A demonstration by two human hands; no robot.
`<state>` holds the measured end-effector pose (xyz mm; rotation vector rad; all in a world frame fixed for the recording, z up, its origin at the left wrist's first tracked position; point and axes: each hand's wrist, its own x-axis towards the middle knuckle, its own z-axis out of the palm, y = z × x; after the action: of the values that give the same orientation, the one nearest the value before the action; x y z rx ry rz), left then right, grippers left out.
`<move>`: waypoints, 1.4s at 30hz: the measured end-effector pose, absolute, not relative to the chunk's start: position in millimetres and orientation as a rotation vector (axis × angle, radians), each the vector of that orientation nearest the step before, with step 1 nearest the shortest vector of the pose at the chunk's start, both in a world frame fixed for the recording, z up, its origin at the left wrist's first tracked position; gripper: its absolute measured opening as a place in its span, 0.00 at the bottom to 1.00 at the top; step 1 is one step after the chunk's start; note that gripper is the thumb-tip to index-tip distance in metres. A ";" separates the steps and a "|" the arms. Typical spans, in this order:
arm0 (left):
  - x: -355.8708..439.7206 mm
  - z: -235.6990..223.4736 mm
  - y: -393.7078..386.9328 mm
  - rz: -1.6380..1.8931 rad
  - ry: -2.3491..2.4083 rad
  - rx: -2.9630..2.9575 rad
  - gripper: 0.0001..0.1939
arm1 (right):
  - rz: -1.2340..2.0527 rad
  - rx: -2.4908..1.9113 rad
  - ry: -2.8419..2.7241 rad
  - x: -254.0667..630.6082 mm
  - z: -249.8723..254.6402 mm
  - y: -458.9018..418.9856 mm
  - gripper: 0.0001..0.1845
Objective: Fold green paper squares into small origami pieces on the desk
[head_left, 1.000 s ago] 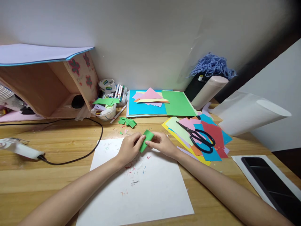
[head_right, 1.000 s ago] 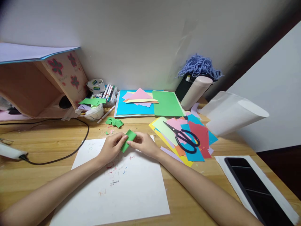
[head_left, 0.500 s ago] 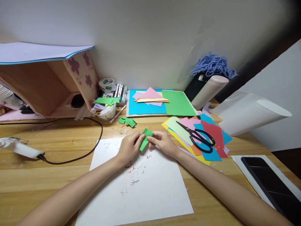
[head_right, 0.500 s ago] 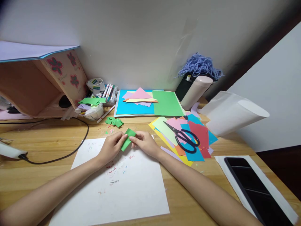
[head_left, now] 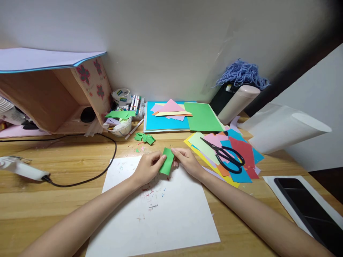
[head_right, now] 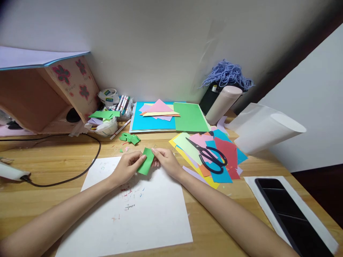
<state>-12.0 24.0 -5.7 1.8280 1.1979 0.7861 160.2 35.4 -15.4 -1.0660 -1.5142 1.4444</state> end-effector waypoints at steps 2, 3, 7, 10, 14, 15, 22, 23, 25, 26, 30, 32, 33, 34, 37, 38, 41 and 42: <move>-12.4 -4.2 23.7 0.772 1.184 1.758 0.20 | 1.472 -1.059 -1.530 160.6 -15.5 35.2 0.24; -12.7 -3.8 23.5 0.775 1.186 1.722 0.20 | 1.509 -1.050 -1.544 160.9 -15.8 35.0 0.23; -14.0 -4.5 23.4 0.812 1.178 1.643 0.20 | 1.621 -1.028 -1.594 162.0 -17.5 33.7 0.19; -14.1 -5.8 24.3 0.815 1.161 1.632 0.21 | 1.546 -1.054 -1.599 162.1 -18.7 33.6 0.20; -13.0 -5.8 25.3 0.779 1.110 1.568 0.21 | 1.439 -1.082 -1.617 162.0 -20.5 34.4 0.21; -12.8 -5.4 25.3 0.765 1.097 1.555 0.21 | 1.428 -1.087 -1.626 162.0 -20.7 34.6 0.21; -12.7 -2.7 23.5 0.795 1.118 1.614 0.21 | 1.489 -1.077 -1.692 163.8 -15.0 34.2 0.21; -12.6 -2.9 23.4 0.797 1.123 1.621 0.21 | 1.483 -1.083 -1.705 163.9 -14.5 34.1 0.21; -12.4 -3.8 23.8 0.790 1.125 1.617 0.21 | 1.450 -1.108 -1.724 164.0 -14.9 34.1 0.22; -12.2 -4.4 24.1 0.779 1.121 1.604 0.21 | 1.428 -1.123 -1.729 163.9 -15.9 34.2 0.22; -12.4 -5.5 25.4 0.702 1.115 1.587 0.21 | 1.311 -1.190 -1.756 163.2 -20.7 34.8 0.24; -12.9 -5.2 25.7 0.672 1.123 1.627 0.21 | 1.279 -1.207 -1.763 162.7 -21.5 34.9 0.24; -13.1 -5.0 25.7 0.666 1.123 1.646 0.22 | 1.277 -1.207 -1.761 162.5 -21.1 34.8 0.24; -13.4 -4.9 25.7 0.665 1.120 1.658 0.22 | 1.287 -1.201 -1.756 162.2 -20.4 34.7 0.24; -14.0 -5.5 25.4 0.688 1.114 1.659 0.21 | 1.351 -1.161 -1.739 161.9 -17.7 33.9 0.24; -14.0 -5.8 25.3 0.699 1.119 1.655 0.21 | 1.381 -1.145 -1.735 161.9 -17.3 33.7 0.23; -13.9 -6.3 25.2 0.722 1.137 1.656 0.20 | 1.448 -1.136 -1.713 162.1 -18.5 33.3 0.23; -13.7 -6.3 25.2 0.726 1.141 1.664 0.21 | 1.453 -1.144 -1.704 162.0 -19.6 33.3 0.23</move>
<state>-13.7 25.2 -6.3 1.6641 1.1407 0.7260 162.0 33.3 -19.6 -1.1443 -1.7045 1.4535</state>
